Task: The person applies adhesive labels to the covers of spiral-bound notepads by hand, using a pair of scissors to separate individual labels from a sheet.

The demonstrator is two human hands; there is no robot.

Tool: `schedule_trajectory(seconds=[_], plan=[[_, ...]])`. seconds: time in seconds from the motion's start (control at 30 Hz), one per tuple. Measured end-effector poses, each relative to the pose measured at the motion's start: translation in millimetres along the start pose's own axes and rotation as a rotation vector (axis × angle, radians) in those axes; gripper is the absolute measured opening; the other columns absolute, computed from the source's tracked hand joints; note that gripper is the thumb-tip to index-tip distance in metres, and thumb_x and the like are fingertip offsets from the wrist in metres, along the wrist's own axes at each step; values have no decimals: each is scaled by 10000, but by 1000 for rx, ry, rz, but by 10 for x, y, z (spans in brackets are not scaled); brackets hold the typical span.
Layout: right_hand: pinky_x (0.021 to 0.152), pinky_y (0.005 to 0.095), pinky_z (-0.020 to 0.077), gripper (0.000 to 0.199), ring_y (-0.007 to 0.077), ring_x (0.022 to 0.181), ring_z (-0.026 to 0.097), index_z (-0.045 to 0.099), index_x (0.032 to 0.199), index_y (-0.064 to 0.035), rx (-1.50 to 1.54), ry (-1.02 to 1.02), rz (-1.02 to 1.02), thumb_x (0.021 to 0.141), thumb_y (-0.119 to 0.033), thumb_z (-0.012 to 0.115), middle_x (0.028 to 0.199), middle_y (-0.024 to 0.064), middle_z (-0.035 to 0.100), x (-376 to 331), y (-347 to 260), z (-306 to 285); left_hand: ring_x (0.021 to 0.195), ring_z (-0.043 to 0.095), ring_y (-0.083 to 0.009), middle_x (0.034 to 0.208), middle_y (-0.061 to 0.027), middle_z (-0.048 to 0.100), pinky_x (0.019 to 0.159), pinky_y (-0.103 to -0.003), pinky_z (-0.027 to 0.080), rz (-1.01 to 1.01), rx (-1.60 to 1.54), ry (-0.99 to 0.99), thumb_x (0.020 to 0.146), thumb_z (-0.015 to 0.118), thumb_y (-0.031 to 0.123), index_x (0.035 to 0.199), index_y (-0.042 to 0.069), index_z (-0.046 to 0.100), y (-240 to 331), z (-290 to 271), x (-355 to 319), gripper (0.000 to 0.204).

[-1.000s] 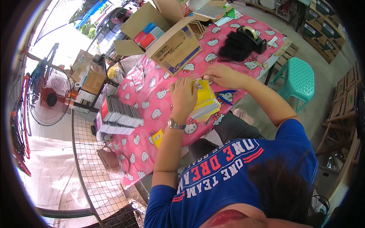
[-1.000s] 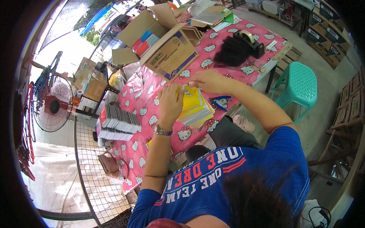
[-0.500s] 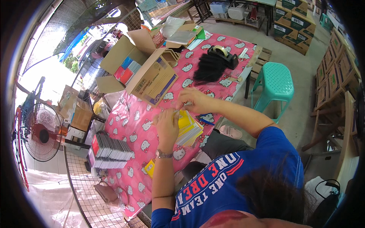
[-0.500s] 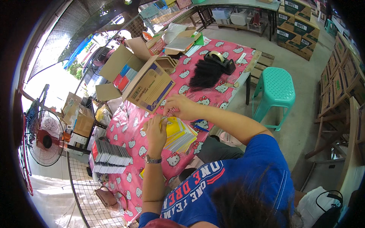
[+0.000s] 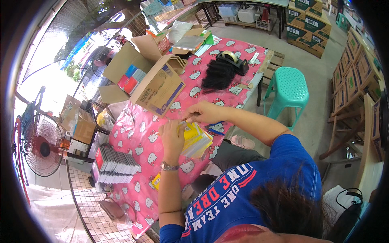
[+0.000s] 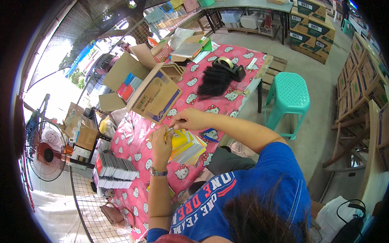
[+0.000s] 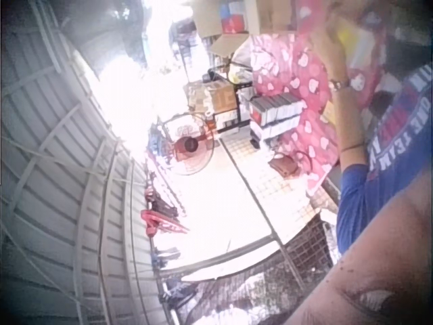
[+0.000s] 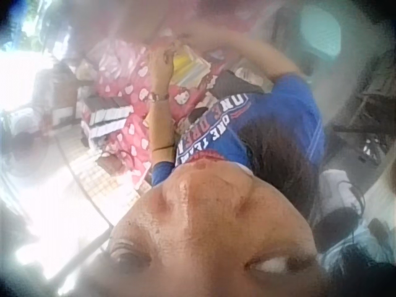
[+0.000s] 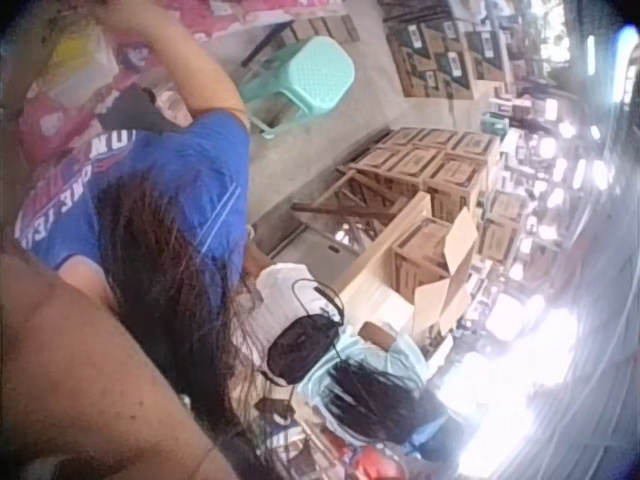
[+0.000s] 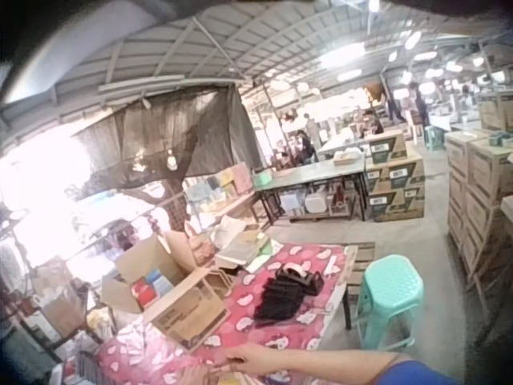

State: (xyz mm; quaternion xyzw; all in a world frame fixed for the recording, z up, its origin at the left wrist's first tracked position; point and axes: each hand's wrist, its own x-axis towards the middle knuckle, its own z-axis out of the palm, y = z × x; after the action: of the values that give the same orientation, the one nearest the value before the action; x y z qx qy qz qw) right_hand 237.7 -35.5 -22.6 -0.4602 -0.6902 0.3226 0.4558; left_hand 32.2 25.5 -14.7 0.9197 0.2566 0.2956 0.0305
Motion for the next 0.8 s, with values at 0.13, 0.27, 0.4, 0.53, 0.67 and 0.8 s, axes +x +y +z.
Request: schedule_trajectory(seconds=[0.13, 0.27, 0.4, 0.53, 0.67, 0.8], plan=[[724, 325, 491, 193, 205, 804, 605, 682, 978, -94, -189, 241, -378, 791, -54, 707, 909, 72, 569, 3, 68, 45, 889, 550, -272, 931, -93, 636, 857, -386, 353, 23, -40, 26, 869, 626, 143, 987, 75, 614, -3, 9, 9, 137], [712, 324, 496, 207, 207, 749, 609, 680, 985, -84, -291, 296, -493, 787, -28, 705, 874, 81, 574, 38, 70, 54, 880, 550, -264, 922, -87, 636, 847, -375, 353, 38, -44, 23, 875, 618, 137, 981, 71, 616, -68, 37, -6, 126], [730, 306, 500, 247, 199, 776, 616, 668, 1020, -79, 13, 61, -232, 789, 4, 692, 902, 87, 589, 22, 197, 44, 882, 554, -266, 918, -85, 636, 845, -369, 357, 42, -31, 11, 880, 613, 153, 982, 65, 620, -96, 58, -35, 135], [754, 290, 498, 223, 158, 842, 632, 651, 1064, -43, 157, -33, -112, 844, -4, 662, 928, 79, 640, 32, 134, 16, 895, 562, -273, 925, -88, 638, 849, -375, 361, 41, -48, -4, 884, 606, 161, 980, 63, 623, -65, 1, -45, 139], [757, 262, 487, 227, 115, 871, 610, 649, 1112, -34, -129, 5, -231, 885, -23, 636, 912, 41, 629, 16, 23, -24, 909, 569, -280, 939, -95, 644, 856, -385, 370, 25, -30, 4, 883, 605, 166, 981, 67, 630, -81, 39, -25, 141], [747, 240, 472, 224, 59, 844, 545, 644, 1132, -30, 187, -130, 84, 913, -34, 600, 901, -11, 625, 4, 50, -36, 841, 575, -290, 854, -93, 625, 812, -406, 375, 80, -93, 87, 846, 627, 147, 948, 82, 618, -26, 36, 12, 122]])
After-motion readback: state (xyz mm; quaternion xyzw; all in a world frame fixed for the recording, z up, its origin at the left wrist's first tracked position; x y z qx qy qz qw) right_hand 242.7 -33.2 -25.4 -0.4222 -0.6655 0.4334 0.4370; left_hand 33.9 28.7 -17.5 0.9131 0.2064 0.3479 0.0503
